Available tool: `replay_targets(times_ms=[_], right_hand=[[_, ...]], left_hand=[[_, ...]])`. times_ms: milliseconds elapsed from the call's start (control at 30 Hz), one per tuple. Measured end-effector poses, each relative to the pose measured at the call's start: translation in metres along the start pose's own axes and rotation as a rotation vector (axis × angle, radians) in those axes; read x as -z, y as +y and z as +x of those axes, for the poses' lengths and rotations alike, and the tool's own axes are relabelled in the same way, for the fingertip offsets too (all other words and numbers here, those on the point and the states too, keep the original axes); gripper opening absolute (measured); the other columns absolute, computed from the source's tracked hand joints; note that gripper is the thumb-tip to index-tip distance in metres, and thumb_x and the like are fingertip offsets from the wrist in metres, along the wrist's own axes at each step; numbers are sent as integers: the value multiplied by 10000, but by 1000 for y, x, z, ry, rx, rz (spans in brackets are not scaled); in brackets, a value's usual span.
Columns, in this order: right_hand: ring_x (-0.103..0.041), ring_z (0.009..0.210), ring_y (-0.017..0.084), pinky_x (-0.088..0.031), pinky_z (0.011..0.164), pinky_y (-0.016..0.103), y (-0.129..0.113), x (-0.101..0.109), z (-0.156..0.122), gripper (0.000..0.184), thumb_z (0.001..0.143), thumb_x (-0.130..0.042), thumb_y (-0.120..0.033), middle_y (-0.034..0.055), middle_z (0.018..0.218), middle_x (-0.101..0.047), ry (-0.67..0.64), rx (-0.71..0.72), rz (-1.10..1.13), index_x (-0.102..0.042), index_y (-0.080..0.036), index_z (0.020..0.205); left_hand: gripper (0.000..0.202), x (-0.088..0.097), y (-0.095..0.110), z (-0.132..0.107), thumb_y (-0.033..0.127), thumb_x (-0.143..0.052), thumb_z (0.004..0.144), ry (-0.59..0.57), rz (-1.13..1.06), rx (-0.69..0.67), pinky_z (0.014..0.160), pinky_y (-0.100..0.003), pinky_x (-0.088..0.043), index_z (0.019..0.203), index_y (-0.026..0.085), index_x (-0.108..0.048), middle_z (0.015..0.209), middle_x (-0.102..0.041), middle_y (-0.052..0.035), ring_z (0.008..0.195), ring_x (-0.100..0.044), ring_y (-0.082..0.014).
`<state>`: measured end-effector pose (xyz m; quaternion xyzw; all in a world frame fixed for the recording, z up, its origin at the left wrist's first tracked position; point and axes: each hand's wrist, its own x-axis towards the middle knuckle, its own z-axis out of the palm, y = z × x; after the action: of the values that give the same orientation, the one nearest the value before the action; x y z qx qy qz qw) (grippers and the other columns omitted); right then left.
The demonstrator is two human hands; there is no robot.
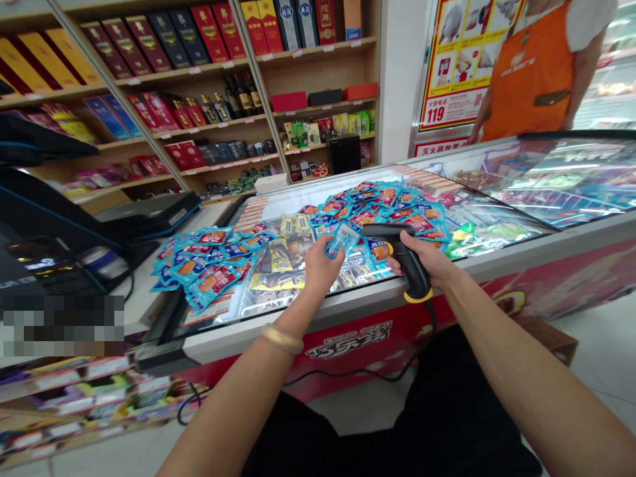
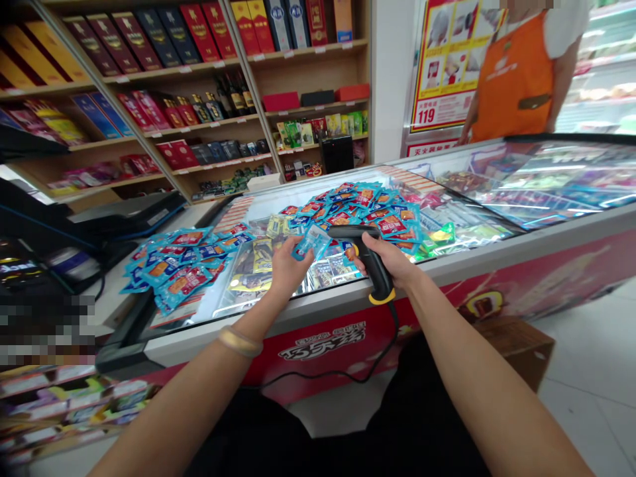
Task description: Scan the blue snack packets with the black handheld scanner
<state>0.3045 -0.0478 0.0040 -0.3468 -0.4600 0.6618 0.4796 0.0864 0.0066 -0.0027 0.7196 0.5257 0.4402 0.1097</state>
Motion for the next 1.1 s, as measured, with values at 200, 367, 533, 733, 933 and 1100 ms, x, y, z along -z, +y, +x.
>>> replay_targets(times_ms=[200,367,533,733,933,1100], right_hand=[[-485,480,118,-375,456,211,-1,-3,-2,454,764,-635,-604,8,558,-544,-17,-10,-6,-569,-159,826],[-478,483,116,-381,469,213,-1,-2,-2,453,750,-649,-610,0,556,-535,-22,-30,32,-558,-172,814],[-465,500,127,-398,482,233,0,1,-2,424,794,-603,-602,6,578,-531,9,9,42,-571,-179,812],[-480,515,125,-424,494,229,4,-21,11,448,764,-630,-620,6,580,-532,2,35,84,-585,-176,807],[-485,462,118,-415,432,213,18,-87,46,418,826,-571,-593,3,541,-540,11,-91,193,-562,-180,757],[-483,428,102,-431,419,197,32,-140,73,430,889,-500,-566,8,524,-542,0,-209,318,-564,-169,735]], left_hand=[[295,-4,-3,-1,248,-627,751,13,9,-34,819,-328,-528,1040,190,-641,911,-725,-19,722,-660,-163],[345,-6,-4,1,254,-637,764,-24,42,-18,863,-336,-534,1095,161,-658,1035,-724,-63,843,-686,-195],[336,-4,-5,0,241,-635,789,-13,32,-39,913,-351,-533,1118,183,-670,1106,-713,-65,986,-681,-220],[288,39,-42,8,262,-583,834,132,-12,-79,934,-361,-524,1091,204,-699,1088,-723,-57,1033,-671,-222],[357,132,-107,16,292,-461,885,282,263,-39,957,-361,-499,1165,210,-666,1149,-700,-58,1054,-657,-225],[393,173,-142,0,287,-414,880,140,541,13,1063,-445,-400,1197,187,-625,1284,-620,-94,1227,-542,-265]])
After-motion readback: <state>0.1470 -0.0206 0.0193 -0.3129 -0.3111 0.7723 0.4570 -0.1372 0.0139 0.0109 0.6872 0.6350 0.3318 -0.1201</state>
